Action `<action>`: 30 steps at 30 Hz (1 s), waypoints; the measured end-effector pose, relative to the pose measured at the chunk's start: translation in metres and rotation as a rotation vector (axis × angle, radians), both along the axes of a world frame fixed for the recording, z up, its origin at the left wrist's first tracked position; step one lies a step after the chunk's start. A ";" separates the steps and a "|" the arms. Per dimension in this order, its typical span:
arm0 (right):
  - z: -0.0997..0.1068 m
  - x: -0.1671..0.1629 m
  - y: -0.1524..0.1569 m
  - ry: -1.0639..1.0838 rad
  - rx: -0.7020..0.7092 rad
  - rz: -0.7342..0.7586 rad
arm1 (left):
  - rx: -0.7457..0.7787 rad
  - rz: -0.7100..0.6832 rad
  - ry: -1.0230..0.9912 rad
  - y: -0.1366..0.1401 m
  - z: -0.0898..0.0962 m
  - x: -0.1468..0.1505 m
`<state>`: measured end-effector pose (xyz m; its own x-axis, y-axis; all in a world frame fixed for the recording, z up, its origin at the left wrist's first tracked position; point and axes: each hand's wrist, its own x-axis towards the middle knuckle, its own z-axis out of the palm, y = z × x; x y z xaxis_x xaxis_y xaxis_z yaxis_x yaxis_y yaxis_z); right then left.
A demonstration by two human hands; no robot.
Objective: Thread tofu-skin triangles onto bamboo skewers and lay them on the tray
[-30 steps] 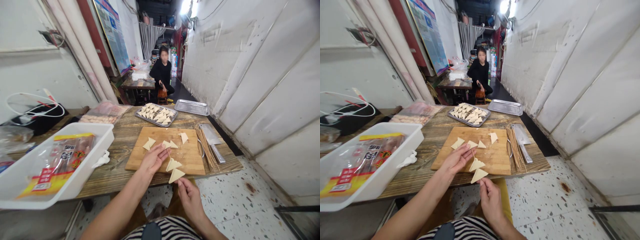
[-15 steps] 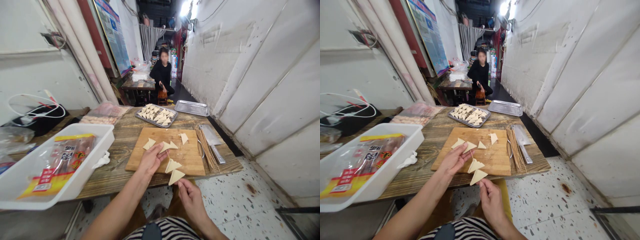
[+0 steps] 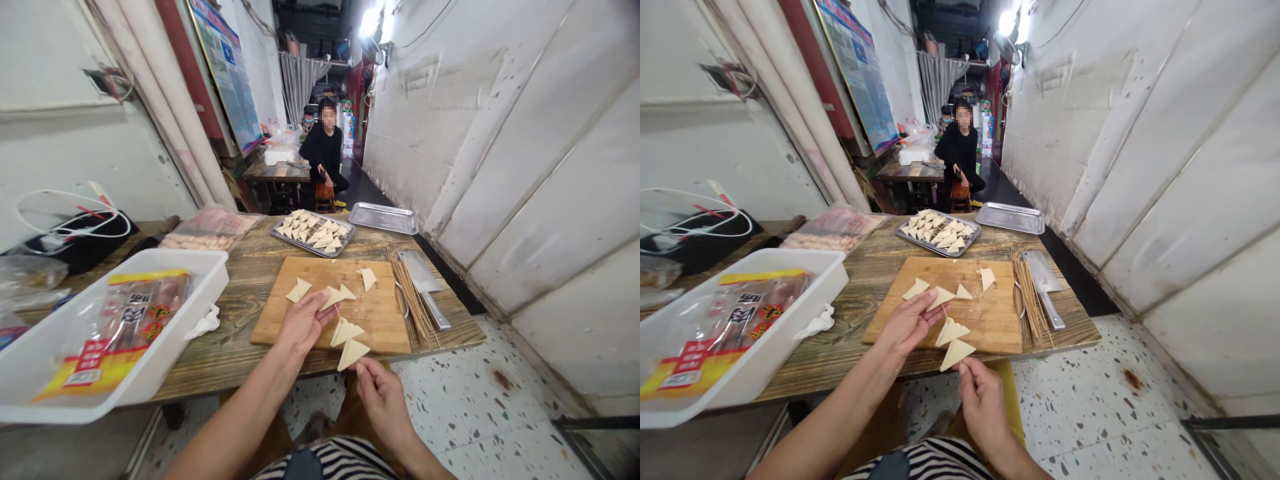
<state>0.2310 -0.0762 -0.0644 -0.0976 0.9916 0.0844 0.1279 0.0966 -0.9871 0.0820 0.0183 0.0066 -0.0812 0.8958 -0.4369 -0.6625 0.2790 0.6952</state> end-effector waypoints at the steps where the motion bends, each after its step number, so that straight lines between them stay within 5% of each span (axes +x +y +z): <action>1: -0.001 0.000 0.000 0.007 0.001 0.002 | -0.001 0.001 0.000 0.000 0.000 0.000; 23: -0.006 -0.007 0.013 -0.040 0.026 -0.004 | -0.054 0.006 -0.004 0.002 -0.007 0.005; 30: 0.002 -0.003 0.021 -0.284 0.193 -0.016 | -0.034 0.062 -0.055 0.012 -0.018 -0.002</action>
<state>0.2282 -0.0551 -0.0626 -0.1287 0.9616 0.2425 0.3985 0.2741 -0.8753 0.0803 0.0306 -0.0113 -0.1117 0.8743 -0.4723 -0.7160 0.2588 0.6484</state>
